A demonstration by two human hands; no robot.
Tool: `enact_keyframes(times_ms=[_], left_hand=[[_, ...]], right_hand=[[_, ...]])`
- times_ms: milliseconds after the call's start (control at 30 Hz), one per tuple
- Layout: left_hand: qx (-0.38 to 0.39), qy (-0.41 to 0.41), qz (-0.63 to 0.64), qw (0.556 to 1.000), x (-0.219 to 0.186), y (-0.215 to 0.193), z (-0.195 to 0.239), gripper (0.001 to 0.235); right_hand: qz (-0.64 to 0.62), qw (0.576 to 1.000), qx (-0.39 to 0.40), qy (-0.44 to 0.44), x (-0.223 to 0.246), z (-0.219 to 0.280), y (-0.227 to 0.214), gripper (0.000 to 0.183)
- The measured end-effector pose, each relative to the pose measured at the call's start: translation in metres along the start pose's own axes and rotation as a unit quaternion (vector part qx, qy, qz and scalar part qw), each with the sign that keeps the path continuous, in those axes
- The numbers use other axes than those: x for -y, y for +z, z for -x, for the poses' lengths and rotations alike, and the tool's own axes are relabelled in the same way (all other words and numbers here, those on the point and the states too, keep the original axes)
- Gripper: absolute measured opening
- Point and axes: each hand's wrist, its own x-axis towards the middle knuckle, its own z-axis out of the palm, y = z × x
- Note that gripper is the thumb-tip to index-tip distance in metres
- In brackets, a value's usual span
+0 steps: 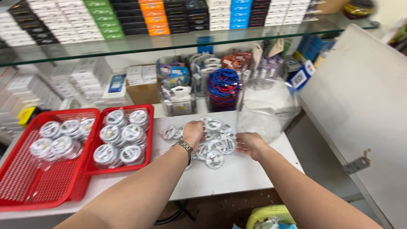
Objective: The person transfers small, individually wrapped spools of white cable from a clear plastic container into two red plastic baskets. They handle the items one by one, placing them into the baskets on a white countertop in a retail environment.
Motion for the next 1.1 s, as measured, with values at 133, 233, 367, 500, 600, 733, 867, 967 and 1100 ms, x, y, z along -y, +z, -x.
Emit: enact_keyframes(times_ms=[133,233,367,500,600,733,867,967,1100], left_hand=[[0.037,-0.019,0.005,0.999,0.007,-0.035,0.011,0.03],[0.071,-0.036,-0.009,0.997,0.007,-0.052,0.018,0.031],[0.102,-0.046,-0.017,0.994,0.005,-0.057,0.026,0.036],[0.124,0.008,-0.002,0.992,-0.008,-0.057,0.041,0.046],[0.109,0.017,0.005,0.994,-0.026,-0.071,0.054,0.055],[0.059,0.05,0.078,0.994,-0.05,-0.11,0.067,0.057],[-0.048,0.1,0.15,0.982,-0.065,-0.161,0.072,0.058],[-0.061,0.111,0.182,0.975,-0.071,-0.205,0.078,0.051],[-0.102,0.102,0.172,0.975,-0.077,-0.256,0.087,0.043]], right_hand=[[0.346,0.923,-0.096,-0.14,-0.003,0.016,0.034,0.05],[0.394,0.898,-0.116,-0.158,0.002,0.029,0.046,0.046],[0.486,0.815,-0.133,-0.287,0.02,0.04,0.06,0.025],[0.41,0.827,-0.152,-0.352,0.045,0.047,0.08,0.023],[0.223,0.93,-0.057,-0.288,0.065,0.045,0.107,0.025],[0.023,0.977,0.103,-0.182,0.079,0.041,0.157,0.028],[-0.038,0.969,0.215,-0.118,0.084,0.045,0.213,0.034],[-0.034,0.954,0.279,-0.102,0.085,0.055,0.252,0.036],[-0.026,0.94,0.329,-0.089,0.088,0.066,0.295,0.039]])
